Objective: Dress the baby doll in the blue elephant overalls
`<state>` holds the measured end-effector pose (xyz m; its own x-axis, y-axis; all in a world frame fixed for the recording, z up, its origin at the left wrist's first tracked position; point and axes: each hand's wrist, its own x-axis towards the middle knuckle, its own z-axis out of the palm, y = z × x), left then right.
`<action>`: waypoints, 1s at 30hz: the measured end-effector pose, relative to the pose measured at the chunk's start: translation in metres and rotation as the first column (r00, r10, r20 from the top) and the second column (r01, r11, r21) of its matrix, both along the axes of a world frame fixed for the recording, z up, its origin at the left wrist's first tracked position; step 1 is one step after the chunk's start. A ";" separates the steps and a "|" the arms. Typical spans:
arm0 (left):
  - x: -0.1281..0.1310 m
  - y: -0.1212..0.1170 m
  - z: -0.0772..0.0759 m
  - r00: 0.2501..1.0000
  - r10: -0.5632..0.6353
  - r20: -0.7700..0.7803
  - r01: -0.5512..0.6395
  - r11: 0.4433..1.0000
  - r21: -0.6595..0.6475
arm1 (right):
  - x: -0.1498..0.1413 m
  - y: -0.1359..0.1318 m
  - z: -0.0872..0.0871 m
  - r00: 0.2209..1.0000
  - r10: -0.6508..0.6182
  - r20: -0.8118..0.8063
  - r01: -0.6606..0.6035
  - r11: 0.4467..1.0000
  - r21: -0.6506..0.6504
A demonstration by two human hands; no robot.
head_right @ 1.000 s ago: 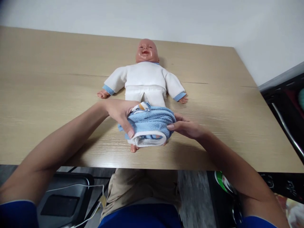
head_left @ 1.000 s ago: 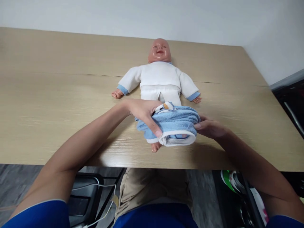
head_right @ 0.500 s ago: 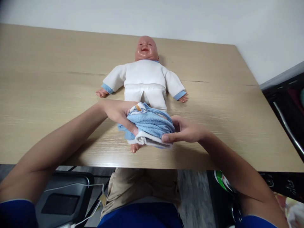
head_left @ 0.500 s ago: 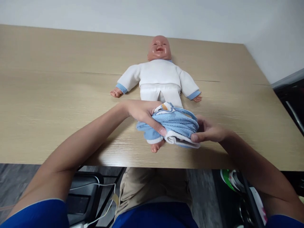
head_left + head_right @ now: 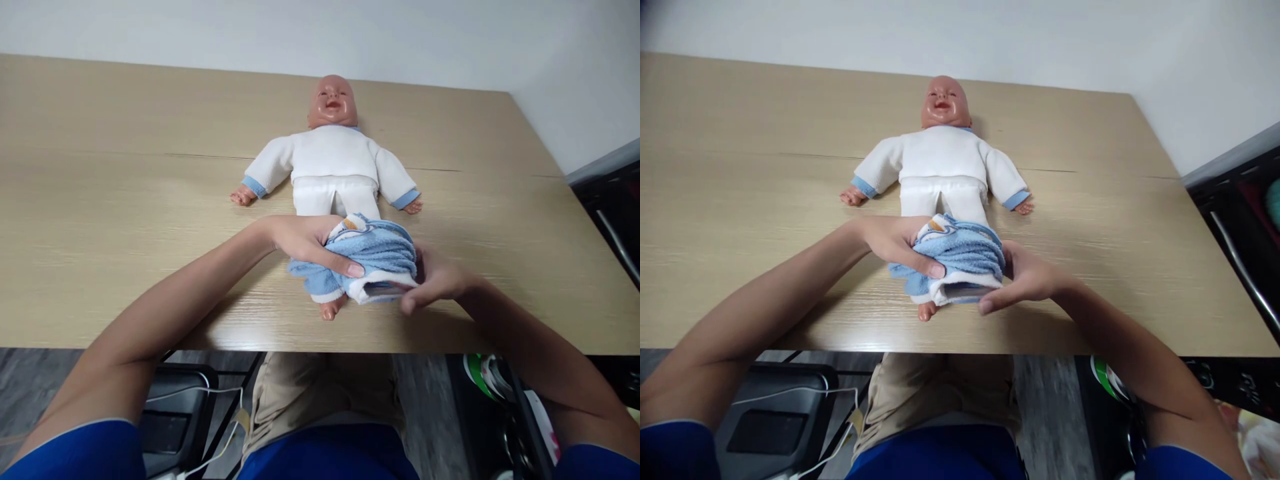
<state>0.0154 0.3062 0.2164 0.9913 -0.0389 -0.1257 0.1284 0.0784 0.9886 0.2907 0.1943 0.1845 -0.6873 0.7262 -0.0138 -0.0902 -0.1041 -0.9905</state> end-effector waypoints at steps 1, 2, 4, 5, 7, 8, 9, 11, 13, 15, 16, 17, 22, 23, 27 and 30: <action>-0.001 0.001 -0.002 1.000 -0.004 -0.014 0.004 1.000 0.001 | -0.002 -0.003 0.002 0.996 -0.049 0.074 0.050 0.999 -0.004; -0.001 0.003 -0.003 1.000 0.004 -0.018 -0.003 1.000 0.008 | -0.004 -0.006 0.004 0.985 -0.107 0.135 0.107 0.994 0.005; -0.002 0.005 -0.005 1.000 0.020 -0.012 -0.020 1.000 0.014 | -0.008 -0.010 0.005 0.949 -0.252 0.190 0.242 0.967 0.072; -0.002 0.005 -0.005 1.000 0.015 -0.012 -0.015 1.000 -0.004 | -0.010 -0.012 0.005 0.927 -0.327 0.185 0.308 0.943 0.125; -0.002 0.003 -0.003 0.999 -0.015 -0.045 0.012 0.997 -0.080 | -0.013 -0.012 0.003 0.876 -0.455 0.162 0.416 0.881 0.225; -0.001 0.001 -0.001 0.997 -0.031 -0.070 0.023 0.993 -0.116 | -0.014 -0.011 0.002 0.849 -0.505 0.156 0.457 0.850 0.263; 0.000 -0.002 0.000 0.996 -0.031 -0.089 0.019 0.991 -0.130 | -0.015 -0.010 0.000 0.826 -0.541 0.158 0.485 0.825 0.289; 0.004 -0.007 0.002 0.995 0.031 -0.100 -0.040 0.996 -0.082 | -0.016 -0.007 -0.001 0.789 -0.587 0.182 0.517 0.794 0.320; 0.008 -0.009 0.000 0.989 0.135 -0.069 -0.133 0.991 0.031 | -0.018 -0.008 0.002 0.766 -0.607 0.210 0.530 0.782 0.327; 0.012 -0.007 -0.004 0.978 0.208 -0.024 -0.202 0.969 0.140 | -0.022 -0.017 0.008 0.749 -0.619 0.236 0.542 0.778 0.318; 0.013 -0.006 -0.005 0.975 0.222 -0.010 -0.216 0.958 0.188 | -0.026 -0.025 0.012 0.740 -0.623 0.254 0.547 0.777 0.312; 0.014 -0.005 -0.006 0.974 0.225 -0.001 -0.218 0.948 0.233 | -0.031 -0.035 0.016 0.727 -0.630 0.274 0.553 0.773 0.310; 0.013 -0.008 0.001 0.984 0.177 0.005 -0.162 0.888 0.429 | -0.067 -0.096 0.018 0.643 -0.675 0.362 0.597 0.737 0.316; 0.012 -0.010 0.003 0.984 0.179 -0.013 -0.152 0.867 0.475 | -0.073 -0.105 0.014 0.627 -0.691 0.361 0.623 0.722 0.300; 0.012 -0.022 0.008 0.965 0.236 -0.110 -0.106 0.741 0.663 | -0.084 -0.124 -0.006 0.505 -0.765 0.399 0.708 0.631 0.315; 0.016 -0.030 0.007 0.943 0.294 -0.155 -0.068 0.626 0.777 | -0.082 -0.129 -0.017 0.332 -0.838 0.433 0.704 0.526 0.478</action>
<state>0.0309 0.2766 0.2238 0.8966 0.3583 -0.2604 0.4377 -0.6267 0.6447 0.2091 0.0658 0.1671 0.2912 0.9559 0.0385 0.5188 -0.1240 -0.8458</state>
